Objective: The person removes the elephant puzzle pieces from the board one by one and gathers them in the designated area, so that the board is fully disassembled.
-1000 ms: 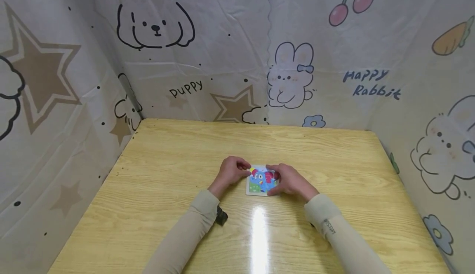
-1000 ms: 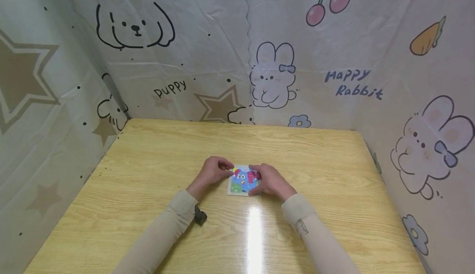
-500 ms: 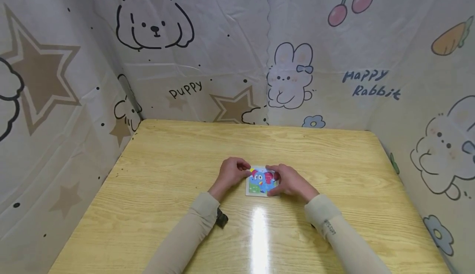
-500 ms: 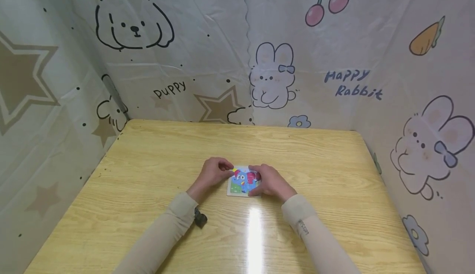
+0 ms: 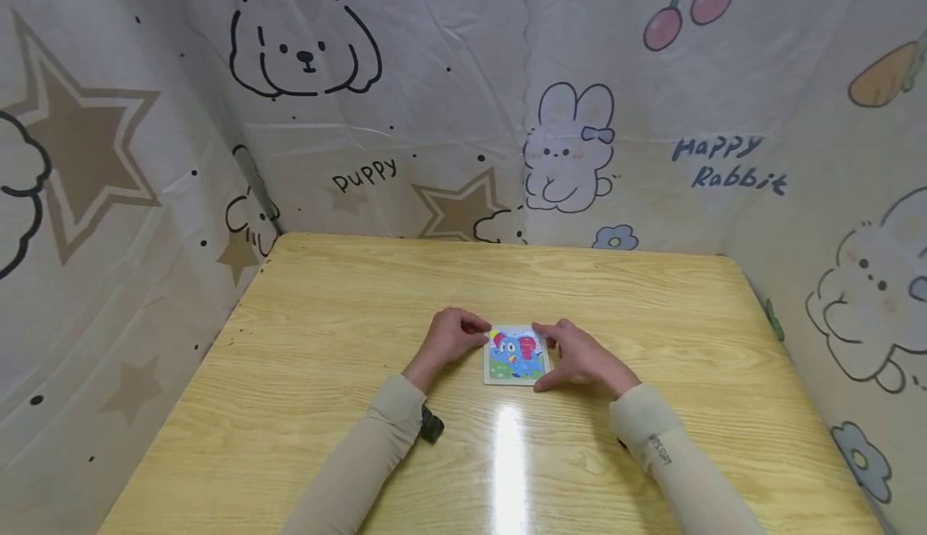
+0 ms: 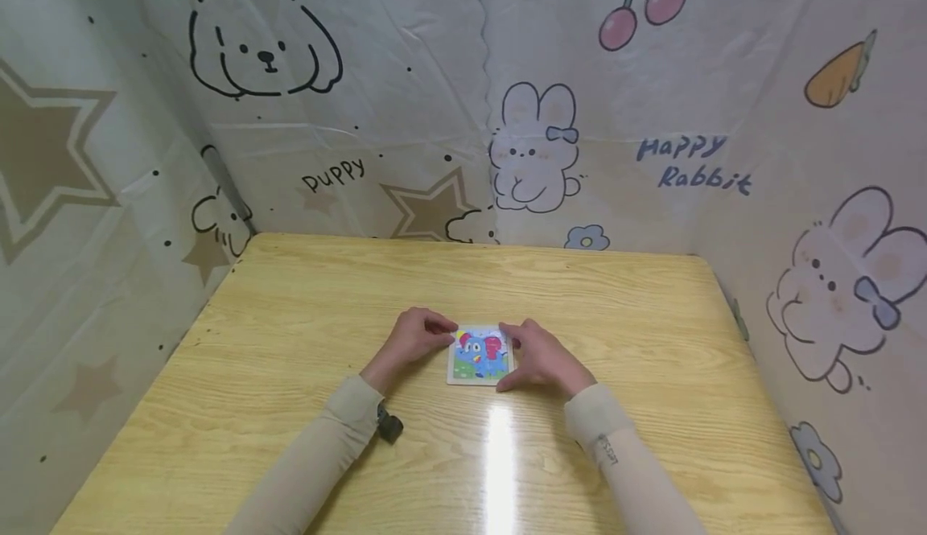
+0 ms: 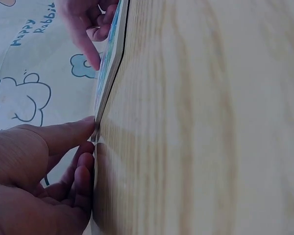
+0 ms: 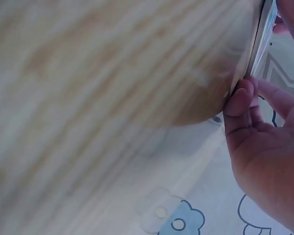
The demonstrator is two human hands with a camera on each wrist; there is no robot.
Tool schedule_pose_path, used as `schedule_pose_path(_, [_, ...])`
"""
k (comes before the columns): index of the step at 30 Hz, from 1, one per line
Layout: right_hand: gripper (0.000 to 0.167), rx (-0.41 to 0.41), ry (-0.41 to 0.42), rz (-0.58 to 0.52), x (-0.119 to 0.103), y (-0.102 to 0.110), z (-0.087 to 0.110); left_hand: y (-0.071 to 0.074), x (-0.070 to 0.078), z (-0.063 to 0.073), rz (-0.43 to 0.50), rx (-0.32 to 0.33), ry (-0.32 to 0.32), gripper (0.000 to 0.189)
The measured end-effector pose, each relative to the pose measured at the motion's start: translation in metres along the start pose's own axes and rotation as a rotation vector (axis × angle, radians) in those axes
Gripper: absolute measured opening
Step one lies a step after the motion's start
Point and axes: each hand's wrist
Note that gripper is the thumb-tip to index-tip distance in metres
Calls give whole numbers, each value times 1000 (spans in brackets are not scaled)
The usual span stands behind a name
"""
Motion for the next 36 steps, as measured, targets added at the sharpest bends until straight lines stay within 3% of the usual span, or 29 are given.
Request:
schedule_pose_path(11, [104, -12, 2, -5, 3, 0, -2, 0, 7, 0, -226, -19, -83, 13])
schedule_pose_path(23, [104, -10, -14, -7, 3, 1, -3, 4, 1, -6, -196, -78, -111, 19])
schedule_pose_path(36, [103, -3, 6, 2, 1, 2, -3, 3, 1, -8, -184, -70, -98, 16])
Point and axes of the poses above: each hand's wrist, its own z-axis away from the middle knuckle, its own y-axis out of the back of the hand, x = y × z, and after that the axes turned 15 degrees about -x, right-handed
